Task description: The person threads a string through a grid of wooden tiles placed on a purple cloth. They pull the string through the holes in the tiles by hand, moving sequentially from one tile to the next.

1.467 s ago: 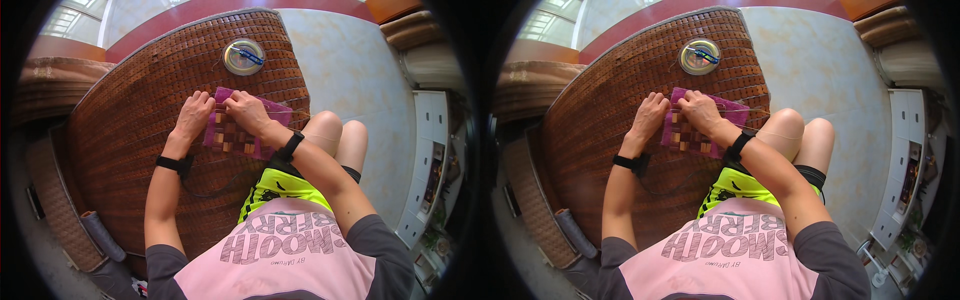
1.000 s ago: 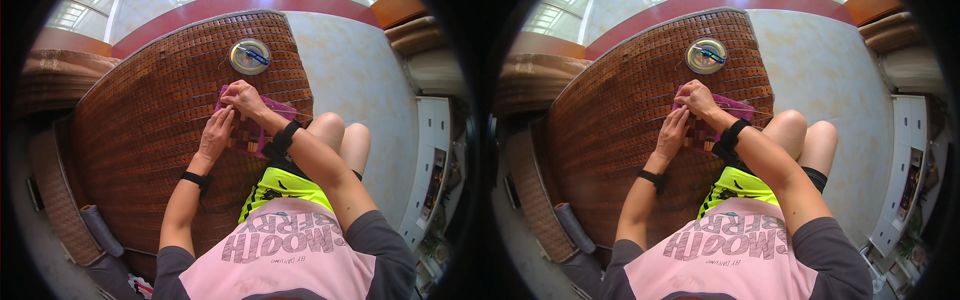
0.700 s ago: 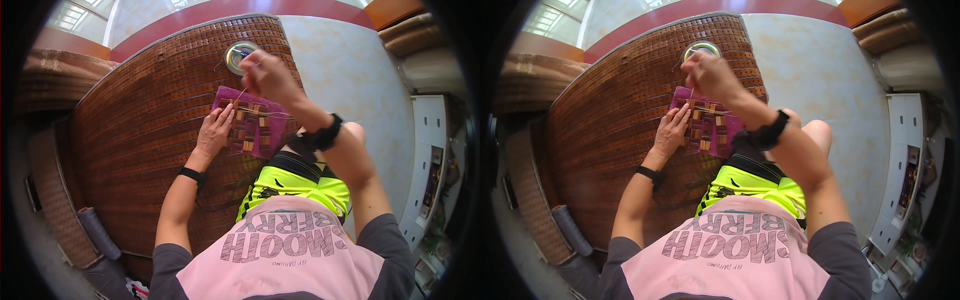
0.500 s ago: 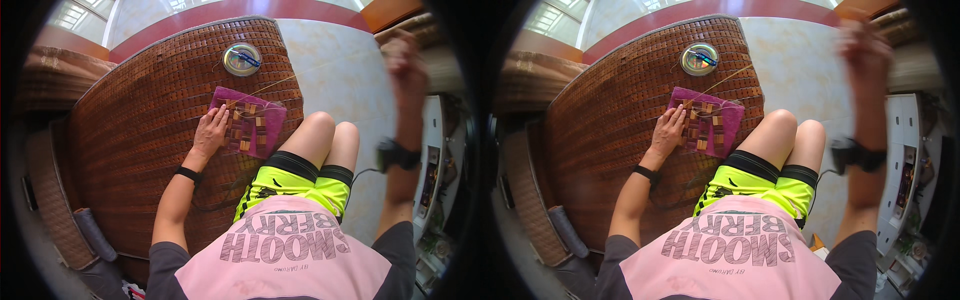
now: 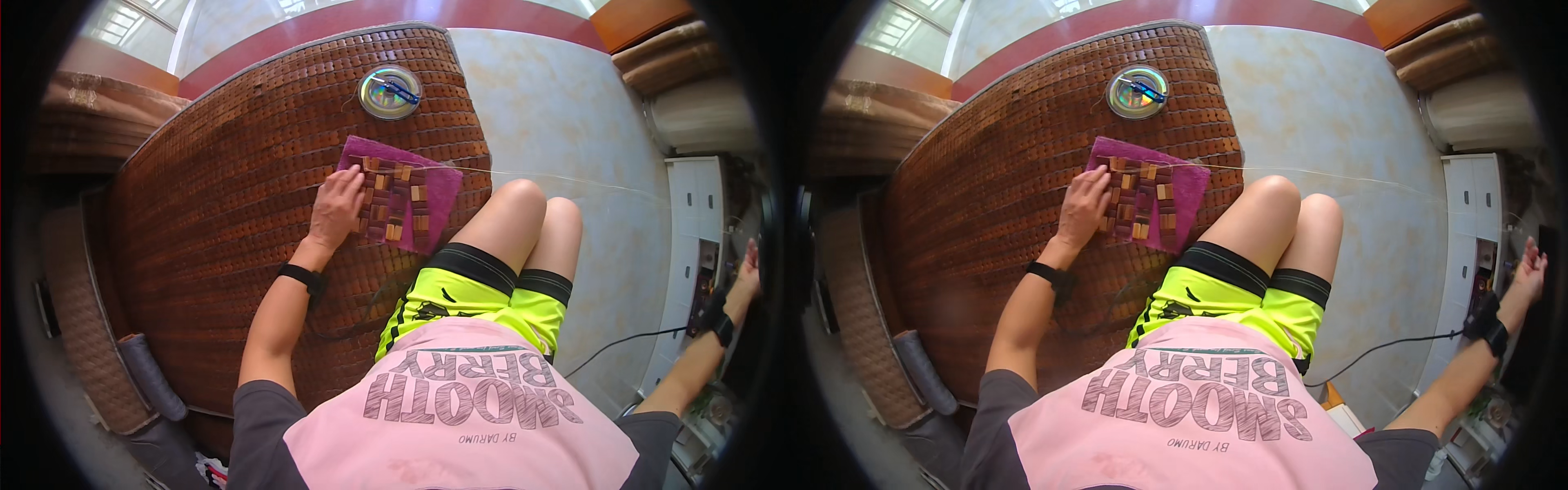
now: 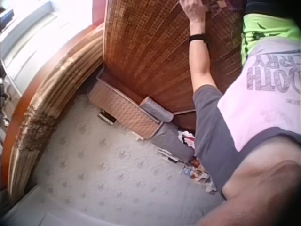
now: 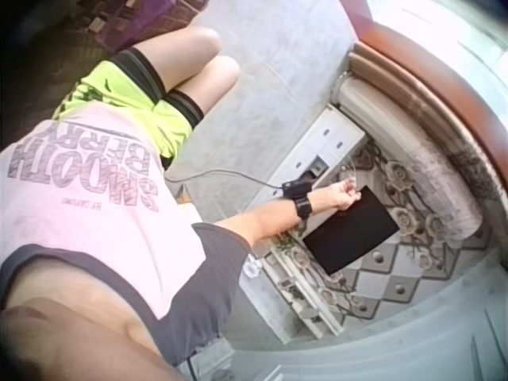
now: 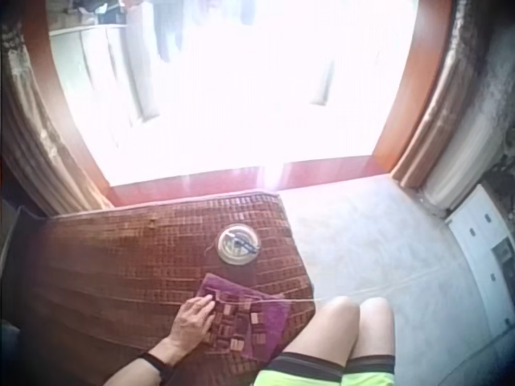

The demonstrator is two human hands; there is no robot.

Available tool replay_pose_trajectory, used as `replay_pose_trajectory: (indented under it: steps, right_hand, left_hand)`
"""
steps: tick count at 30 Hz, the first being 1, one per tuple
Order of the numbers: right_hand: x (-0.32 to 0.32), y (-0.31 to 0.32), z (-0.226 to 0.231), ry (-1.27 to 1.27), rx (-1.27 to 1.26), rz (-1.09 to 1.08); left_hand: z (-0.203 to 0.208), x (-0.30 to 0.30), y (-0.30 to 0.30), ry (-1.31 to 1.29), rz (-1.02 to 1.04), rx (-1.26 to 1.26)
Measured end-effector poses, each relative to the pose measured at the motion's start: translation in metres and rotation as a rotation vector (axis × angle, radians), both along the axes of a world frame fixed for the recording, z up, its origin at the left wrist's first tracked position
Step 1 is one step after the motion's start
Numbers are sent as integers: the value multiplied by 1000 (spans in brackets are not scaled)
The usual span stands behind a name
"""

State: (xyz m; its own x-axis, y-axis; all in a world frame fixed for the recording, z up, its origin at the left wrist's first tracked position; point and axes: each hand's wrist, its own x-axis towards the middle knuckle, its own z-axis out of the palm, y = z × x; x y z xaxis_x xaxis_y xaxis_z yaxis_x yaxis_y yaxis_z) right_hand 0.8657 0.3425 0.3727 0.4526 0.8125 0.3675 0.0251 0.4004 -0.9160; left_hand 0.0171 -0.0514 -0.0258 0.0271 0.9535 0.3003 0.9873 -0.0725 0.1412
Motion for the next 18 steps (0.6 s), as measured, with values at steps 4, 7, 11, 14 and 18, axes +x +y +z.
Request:
replay_pose_trajectory:
  steps: [4,7,11,14,18]
  right_hand:
    - [-108,3,-113,-221,-206,-132]
    - [-279,-37,-215,-409,-261,242]
    - [-482,-135,-295,-484,-371,987]
    - [-581,-185,-323,-541,-315,1201]
    - [-656,-211,-357,-853,-122,1200]
  left_hand:
    - [6,-15,21,-713,623,23]
    - [7,-24,39,-781,672,-242]
    - [7,-23,52,-760,737,-359]
    - [5,-24,53,-789,764,-368]
    - [1,-33,50,-889,732,-379]
